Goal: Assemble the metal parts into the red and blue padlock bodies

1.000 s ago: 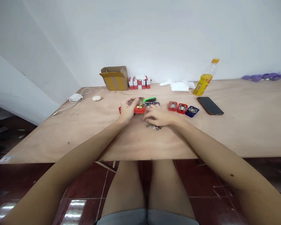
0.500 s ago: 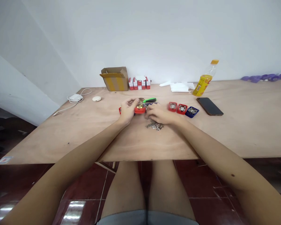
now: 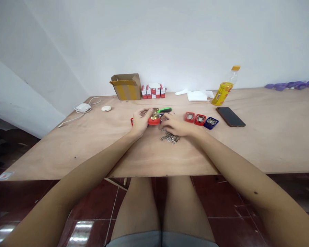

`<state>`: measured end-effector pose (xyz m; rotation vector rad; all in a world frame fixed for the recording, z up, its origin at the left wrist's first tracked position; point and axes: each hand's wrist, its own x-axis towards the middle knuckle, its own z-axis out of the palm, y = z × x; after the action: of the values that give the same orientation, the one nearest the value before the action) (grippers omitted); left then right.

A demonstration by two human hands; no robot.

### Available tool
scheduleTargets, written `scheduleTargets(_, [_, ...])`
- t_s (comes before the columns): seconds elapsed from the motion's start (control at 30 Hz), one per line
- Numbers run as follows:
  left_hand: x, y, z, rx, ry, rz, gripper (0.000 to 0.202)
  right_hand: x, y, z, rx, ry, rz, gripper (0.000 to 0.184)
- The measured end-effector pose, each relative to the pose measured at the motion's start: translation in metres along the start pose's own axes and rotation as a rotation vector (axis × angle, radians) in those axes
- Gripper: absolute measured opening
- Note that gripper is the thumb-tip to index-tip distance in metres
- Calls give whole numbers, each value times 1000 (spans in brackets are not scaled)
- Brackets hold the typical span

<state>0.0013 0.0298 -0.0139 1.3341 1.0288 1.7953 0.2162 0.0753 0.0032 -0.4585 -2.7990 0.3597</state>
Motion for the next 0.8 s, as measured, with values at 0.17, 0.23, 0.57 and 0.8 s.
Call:
scheduleTargets(0.17, [0,-1,0,32,-34,8,27,-1,3,0,-13,29,24,22])
scheduleTargets(0.23, [-1,-1,-1,41,-37,14,27,-2,4,0,-25,41,36,22])
scheduleTargets(0.57, [-1,-2,-1,53,-30,16,26,-4,8,-1,-21,70,22,25])
scheduleTargets(0.8, [-2,-1,-1,67,-53,24,27,-4,8,1,-5,67,21,23])
